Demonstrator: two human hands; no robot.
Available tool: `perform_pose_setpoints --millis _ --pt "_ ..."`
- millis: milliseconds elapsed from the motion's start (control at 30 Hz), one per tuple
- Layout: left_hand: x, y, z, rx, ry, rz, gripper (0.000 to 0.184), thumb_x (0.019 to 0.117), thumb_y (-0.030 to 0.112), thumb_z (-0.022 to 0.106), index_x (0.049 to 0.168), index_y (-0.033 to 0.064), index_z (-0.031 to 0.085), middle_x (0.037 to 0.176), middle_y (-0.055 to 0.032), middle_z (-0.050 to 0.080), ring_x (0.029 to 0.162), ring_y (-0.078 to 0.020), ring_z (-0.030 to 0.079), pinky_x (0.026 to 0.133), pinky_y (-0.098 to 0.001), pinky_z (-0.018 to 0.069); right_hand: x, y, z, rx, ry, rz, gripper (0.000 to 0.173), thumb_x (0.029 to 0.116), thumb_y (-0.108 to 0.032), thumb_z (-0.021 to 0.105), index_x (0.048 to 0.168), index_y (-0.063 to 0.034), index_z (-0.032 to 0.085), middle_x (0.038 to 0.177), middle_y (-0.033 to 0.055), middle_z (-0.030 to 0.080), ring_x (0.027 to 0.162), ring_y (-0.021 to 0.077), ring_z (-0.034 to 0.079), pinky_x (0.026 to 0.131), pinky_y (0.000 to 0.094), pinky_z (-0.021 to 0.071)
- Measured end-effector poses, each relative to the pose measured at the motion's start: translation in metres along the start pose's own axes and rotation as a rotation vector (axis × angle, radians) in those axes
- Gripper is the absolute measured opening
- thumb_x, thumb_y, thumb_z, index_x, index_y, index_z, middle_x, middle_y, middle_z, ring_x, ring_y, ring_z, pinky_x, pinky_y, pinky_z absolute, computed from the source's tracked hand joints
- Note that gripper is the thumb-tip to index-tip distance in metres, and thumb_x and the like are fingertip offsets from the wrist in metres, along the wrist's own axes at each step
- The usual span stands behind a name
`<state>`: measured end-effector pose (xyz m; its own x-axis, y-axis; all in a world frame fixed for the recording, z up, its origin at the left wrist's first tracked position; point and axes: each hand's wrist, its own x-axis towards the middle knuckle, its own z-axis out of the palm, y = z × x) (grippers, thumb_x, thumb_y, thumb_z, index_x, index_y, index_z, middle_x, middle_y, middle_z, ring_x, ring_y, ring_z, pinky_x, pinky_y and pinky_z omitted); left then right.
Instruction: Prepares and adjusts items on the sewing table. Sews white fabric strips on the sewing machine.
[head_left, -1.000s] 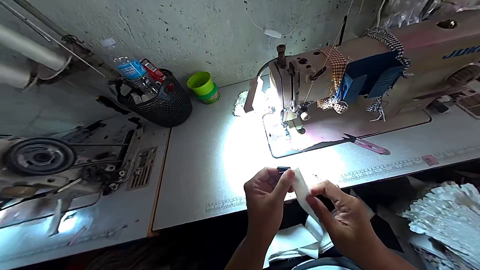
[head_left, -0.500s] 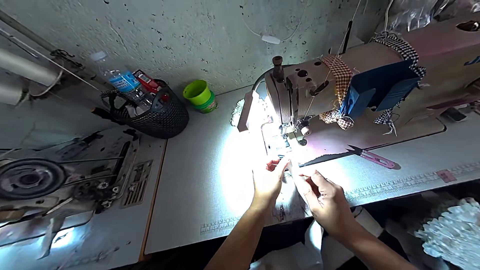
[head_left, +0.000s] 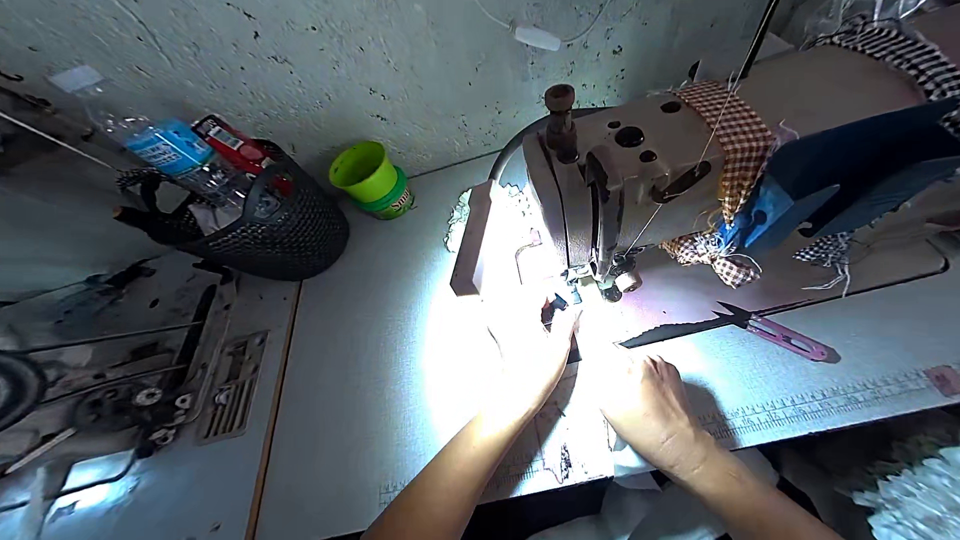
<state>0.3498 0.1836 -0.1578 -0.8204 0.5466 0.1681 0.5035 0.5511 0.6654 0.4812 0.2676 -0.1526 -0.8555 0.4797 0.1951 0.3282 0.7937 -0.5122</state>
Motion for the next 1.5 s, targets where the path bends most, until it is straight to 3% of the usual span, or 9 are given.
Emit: perform_pose_setpoints --millis 100,200,267,667,833,1033,1233,1400,1500 --pt "-0.009 -0.009 -0.011 -0.026 -0.028 0.208 0.020 0.0995 0.025 0.063 0.108 0.0098 0.073 0.102 -0.0004 0.072 0.093 -0.0059 0.068 0.084 -0.0270 0.0569 0.003 0.008 0.000 0.087 0.012 -0.006 0.030 0.0924 -0.020 0.055 0.108 -0.0070 0.077 0.077 0.0095 0.072 0.067 0.0266 0.070 0.058 0.0455 0.0545" --pt "-0.011 -0.029 -0.018 0.104 -0.115 0.610 0.024 0.1019 0.016 0.054 0.108 0.0077 0.076 0.128 -0.0033 0.071 0.120 -0.0160 0.064 0.103 -0.0358 0.0472 0.005 0.013 -0.001 0.089 -0.004 -0.036 0.035 0.0977 -0.021 0.050 0.114 -0.0081 0.077 0.078 0.0097 0.073 0.068 0.0261 0.071 0.059 0.0444 0.0554" --pt "-0.009 -0.037 -0.021 0.164 -0.163 0.703 0.026 0.1011 0.015 0.053 0.108 0.0099 0.077 0.128 -0.0025 0.072 0.122 -0.0197 0.064 0.107 -0.0389 0.0457 0.007 0.012 -0.002 0.074 -0.014 -0.039 0.033 0.0987 -0.022 0.048 0.107 -0.0077 0.076 0.075 0.0091 0.070 0.066 0.0254 0.069 0.057 0.0435 0.0533" --pt "-0.006 -0.041 -0.022 0.145 -0.195 0.652 0.033 0.1021 0.026 0.049 0.121 0.0143 0.073 0.130 -0.0005 0.069 0.120 -0.0229 0.059 0.100 -0.0443 0.0430 0.010 0.009 0.002 0.051 0.020 -0.033 0.034 0.0996 -0.027 0.046 0.103 -0.0098 0.075 0.067 0.0048 0.064 0.059 0.0208 0.064 0.051 0.0394 0.0489" --pt "-0.006 -0.042 -0.022 0.158 -0.201 0.670 0.036 0.1027 0.029 0.046 0.124 0.0153 0.072 0.134 -0.0010 0.068 0.129 -0.0229 0.057 0.106 -0.0470 0.0413 0.008 0.009 0.005 0.084 0.032 -0.017 0.034 0.0998 -0.027 0.047 0.107 -0.0098 0.076 0.070 0.0032 0.066 0.060 0.0179 0.064 0.052 0.0376 0.0503" --pt "-0.001 -0.041 -0.022 0.191 -0.217 0.655 0.039 0.1036 0.029 0.042 0.127 0.0159 0.071 0.140 0.0006 0.064 0.126 -0.0230 0.058 0.101 -0.0491 0.0423 0.015 0.003 0.006 0.141 0.022 0.029 0.032 0.1006 -0.028 0.049 0.106 -0.0112 0.075 0.075 0.0023 0.068 0.066 0.0155 0.065 0.057 0.0371 0.0521" --pt "-0.003 -0.046 -0.023 0.168 -0.254 0.627 0.042 0.1057 0.033 0.039 0.131 0.0175 0.069 0.148 0.0004 0.059 0.137 -0.0220 0.053 0.110 -0.0574 0.0353 0.018 0.001 0.009 0.155 0.020 0.039 0.028 0.0988 -0.024 0.051 0.105 -0.0099 0.074 0.077 0.0029 0.068 0.067 0.0154 0.065 0.059 0.0355 0.0515" --pt "-0.003 -0.046 -0.024 0.166 -0.240 0.629 0.044 0.1050 0.034 0.039 0.132 0.0158 0.069 0.147 -0.0008 0.060 0.137 -0.0239 0.053 0.109 -0.0568 0.0365 0.022 0.005 0.009 0.200 -0.002 0.063 0.031 0.0998 -0.024 0.052 0.111 -0.0087 0.076 0.090 0.0061 0.075 0.081 0.0169 0.071 0.072 0.0383 0.0577" --pt "-0.004 -0.045 -0.023 0.183 -0.268 0.606 0.045 0.1056 0.036 0.038 0.134 0.0177 0.068 0.150 0.0010 0.057 0.140 -0.0258 0.049 0.110 -0.0575 0.0343 0.019 0.004 0.005 0.187 -0.014 0.071 0.031 0.1010 -0.025 0.050 0.113 -0.0096 0.074 0.087 0.0048 0.073 0.077 0.0163 0.069 0.068 0.0382 0.0561"
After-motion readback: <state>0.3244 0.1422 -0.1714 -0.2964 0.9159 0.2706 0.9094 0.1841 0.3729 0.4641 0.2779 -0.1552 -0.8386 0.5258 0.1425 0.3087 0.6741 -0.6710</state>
